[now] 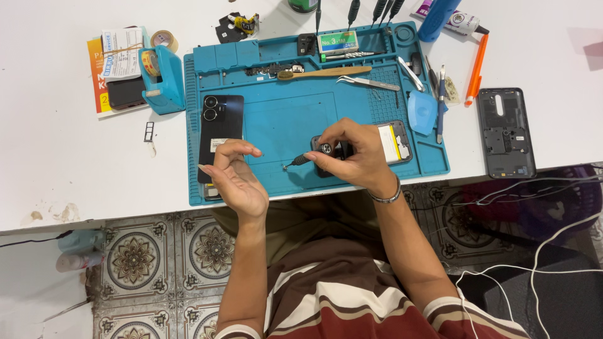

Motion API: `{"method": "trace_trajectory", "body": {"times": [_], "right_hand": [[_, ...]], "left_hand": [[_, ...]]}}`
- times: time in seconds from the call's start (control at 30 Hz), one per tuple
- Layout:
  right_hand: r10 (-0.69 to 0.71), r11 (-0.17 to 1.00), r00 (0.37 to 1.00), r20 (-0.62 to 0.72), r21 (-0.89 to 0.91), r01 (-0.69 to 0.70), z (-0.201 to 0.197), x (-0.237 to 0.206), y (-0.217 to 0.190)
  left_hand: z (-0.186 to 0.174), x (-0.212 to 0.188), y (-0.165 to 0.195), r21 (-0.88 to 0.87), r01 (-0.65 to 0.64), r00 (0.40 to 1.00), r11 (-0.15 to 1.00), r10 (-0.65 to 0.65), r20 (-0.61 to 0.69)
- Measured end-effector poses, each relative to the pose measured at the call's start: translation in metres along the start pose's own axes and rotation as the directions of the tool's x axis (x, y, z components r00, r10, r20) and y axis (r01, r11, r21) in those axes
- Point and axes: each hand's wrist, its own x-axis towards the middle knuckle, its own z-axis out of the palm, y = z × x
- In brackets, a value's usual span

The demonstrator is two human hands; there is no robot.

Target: The person uses a screwdriver to remove screws from a disassembled smartphone on a blue work mat, then uses tweezers to lift and reposition a small internal component. The person continues to manipulate small parts with tweezers while the phone remains open on the bench.

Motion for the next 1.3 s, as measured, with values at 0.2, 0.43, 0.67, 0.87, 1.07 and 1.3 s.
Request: {"method": "trace_trajectory", "body": {"times": [0.2,0.43,0.67,0.87,1.07,1.3], "right_hand": [[0.02,0.999,1.0,-0.016,-0.049,-0.021,0.001,0.0,-0.001],[0.01,0.997,1.0,-0.006,-0.074,-0.011,0.001,0.001,-0.002],[0.025,0.998,1.0,0.005,-0.065,-0.024,0.002,0.001,0.0],[0.023,1.0,0.999,0.036,-0.01,-0.023,0.003,0.002,0.002],[0.027,0.999,0.998,0.064,-0.019,-0.026,0.006,0.005,0.001],[0.053,0.997,0.994,0.098,-0.063,-0.047,0.01,0.01,-0.002]], "left_hand": [[0.001,0.0,0.0,0.003,-0.01,1.0,1.0,0.01,0.004],[0.0,0.0,-0.001,-0.002,-0.013,1.0,1.0,0.013,0.005],[0.0,-0.001,-0.001,-0.006,-0.012,1.0,1.0,0.012,0.0],[0.001,0.0,-0.001,-0.006,-0.008,1.0,1.0,0.008,0.001],[0.001,0.0,0.0,0.023,-0.015,1.0,1.0,0.015,0.0],[0.001,0.001,0.0,0.025,-0.017,1.0,1.0,0.018,-0.004]]}}
